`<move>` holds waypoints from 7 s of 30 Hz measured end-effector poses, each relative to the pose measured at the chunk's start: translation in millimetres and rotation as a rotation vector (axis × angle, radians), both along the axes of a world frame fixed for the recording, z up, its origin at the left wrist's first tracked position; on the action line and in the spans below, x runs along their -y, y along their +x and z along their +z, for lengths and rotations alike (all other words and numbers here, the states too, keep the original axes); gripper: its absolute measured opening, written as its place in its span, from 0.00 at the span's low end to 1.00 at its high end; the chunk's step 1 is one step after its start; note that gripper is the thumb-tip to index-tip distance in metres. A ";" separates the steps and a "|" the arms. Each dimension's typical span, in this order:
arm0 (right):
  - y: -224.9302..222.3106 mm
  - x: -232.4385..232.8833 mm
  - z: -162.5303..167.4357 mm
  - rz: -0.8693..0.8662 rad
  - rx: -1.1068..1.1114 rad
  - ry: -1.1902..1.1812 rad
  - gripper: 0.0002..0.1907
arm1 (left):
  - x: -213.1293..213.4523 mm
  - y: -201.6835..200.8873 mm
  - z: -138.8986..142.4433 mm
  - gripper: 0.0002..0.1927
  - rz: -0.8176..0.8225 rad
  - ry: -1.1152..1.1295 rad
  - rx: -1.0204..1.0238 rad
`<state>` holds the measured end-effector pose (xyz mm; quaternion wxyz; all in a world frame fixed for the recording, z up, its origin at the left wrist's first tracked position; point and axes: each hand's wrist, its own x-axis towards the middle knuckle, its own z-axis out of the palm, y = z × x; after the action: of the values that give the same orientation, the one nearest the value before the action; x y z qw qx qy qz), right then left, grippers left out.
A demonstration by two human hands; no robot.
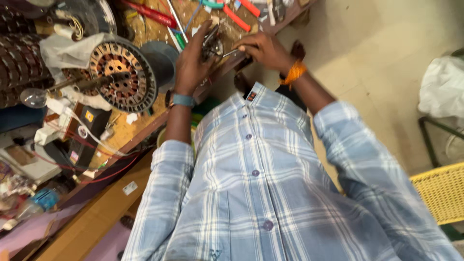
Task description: The person uses a screwdriver to adjust a small motor component on a workbench, then moves to a green machine to tighten parts with a wrench. The person returns to the workbench to connect red wires to a motor stator and tests the connection.
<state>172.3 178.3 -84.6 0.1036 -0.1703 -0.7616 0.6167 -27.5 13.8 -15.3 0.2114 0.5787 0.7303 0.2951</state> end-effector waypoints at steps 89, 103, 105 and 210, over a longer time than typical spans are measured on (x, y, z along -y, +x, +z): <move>-88.5 -10.8 8.1 0.166 0.221 -0.002 0.11 | 35.1 26.3 -22.7 0.24 0.351 0.173 0.243; -88.0 -8.4 -8.2 0.311 0.174 -0.110 0.14 | 38.6 28.9 -21.0 0.26 0.373 0.169 0.232; -88.7 -10.2 -5.1 0.311 0.320 0.039 0.13 | 38.3 30.2 -21.2 0.25 0.390 0.137 0.259; -75.0 -9.1 40.1 0.082 0.123 0.467 0.06 | 62.9 -5.5 -39.6 0.27 0.350 0.115 0.295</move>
<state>97.3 187.4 -44.5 0.0683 -0.1479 -0.8947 0.4158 -33.1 -49.0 -54.9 0.2283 0.4051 0.7626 0.4498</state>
